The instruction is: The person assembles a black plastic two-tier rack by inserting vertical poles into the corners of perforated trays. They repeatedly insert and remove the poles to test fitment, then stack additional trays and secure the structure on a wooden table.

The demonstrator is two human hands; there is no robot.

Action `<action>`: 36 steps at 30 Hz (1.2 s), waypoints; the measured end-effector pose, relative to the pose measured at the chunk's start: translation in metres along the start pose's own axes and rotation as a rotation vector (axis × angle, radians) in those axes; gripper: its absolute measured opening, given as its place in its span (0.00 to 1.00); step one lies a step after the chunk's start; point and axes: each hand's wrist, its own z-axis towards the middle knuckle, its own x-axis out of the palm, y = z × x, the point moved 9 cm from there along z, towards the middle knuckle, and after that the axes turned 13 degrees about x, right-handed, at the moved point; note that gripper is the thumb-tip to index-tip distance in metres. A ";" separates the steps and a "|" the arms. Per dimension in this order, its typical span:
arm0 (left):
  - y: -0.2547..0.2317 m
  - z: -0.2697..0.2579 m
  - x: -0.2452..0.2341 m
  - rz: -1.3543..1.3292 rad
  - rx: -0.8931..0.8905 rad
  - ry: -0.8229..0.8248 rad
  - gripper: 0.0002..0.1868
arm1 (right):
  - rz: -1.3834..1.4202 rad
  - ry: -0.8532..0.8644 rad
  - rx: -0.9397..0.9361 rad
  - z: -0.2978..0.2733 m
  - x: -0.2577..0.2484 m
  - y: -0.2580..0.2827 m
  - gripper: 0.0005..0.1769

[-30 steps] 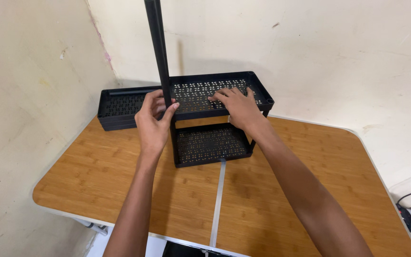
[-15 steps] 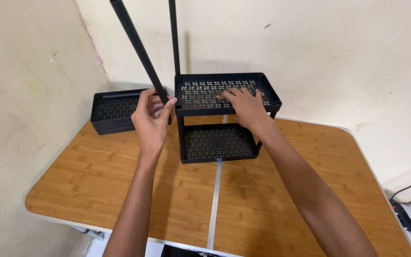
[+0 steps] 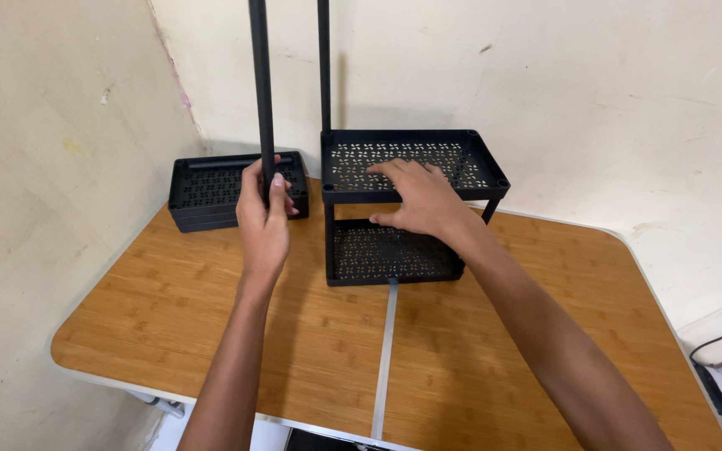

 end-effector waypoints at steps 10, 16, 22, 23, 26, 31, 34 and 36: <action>0.011 0.000 -0.068 0.352 -0.010 -0.067 0.16 | 0.263 -0.507 -0.324 -0.014 -0.048 0.087 0.15; 0.019 -0.004 -0.119 0.528 -0.020 -0.081 0.18 | 0.328 -0.509 -0.445 -0.009 -0.026 0.137 0.15; 0.049 -0.016 -0.135 0.673 0.039 -0.001 0.14 | 0.307 -0.344 -0.460 0.010 0.046 0.171 0.32; 0.058 -0.018 -0.135 0.701 0.032 0.018 0.13 | 0.305 -0.286 -0.443 0.016 0.062 0.172 0.36; 0.086 -0.018 -0.130 0.765 0.035 0.078 0.11 | 0.245 -0.185 -0.365 0.042 0.108 0.174 0.44; 0.139 -0.003 -0.121 0.859 0.063 0.180 0.11 | 0.243 -0.212 -0.277 0.072 0.165 0.161 0.48; 0.169 0.009 -0.115 0.833 0.085 0.238 0.11 | 0.252 -0.178 -0.233 0.093 0.193 0.155 0.48; 0.187 0.015 -0.108 0.813 0.101 0.269 0.12 | 0.263 -0.208 -0.241 0.105 0.204 0.153 0.47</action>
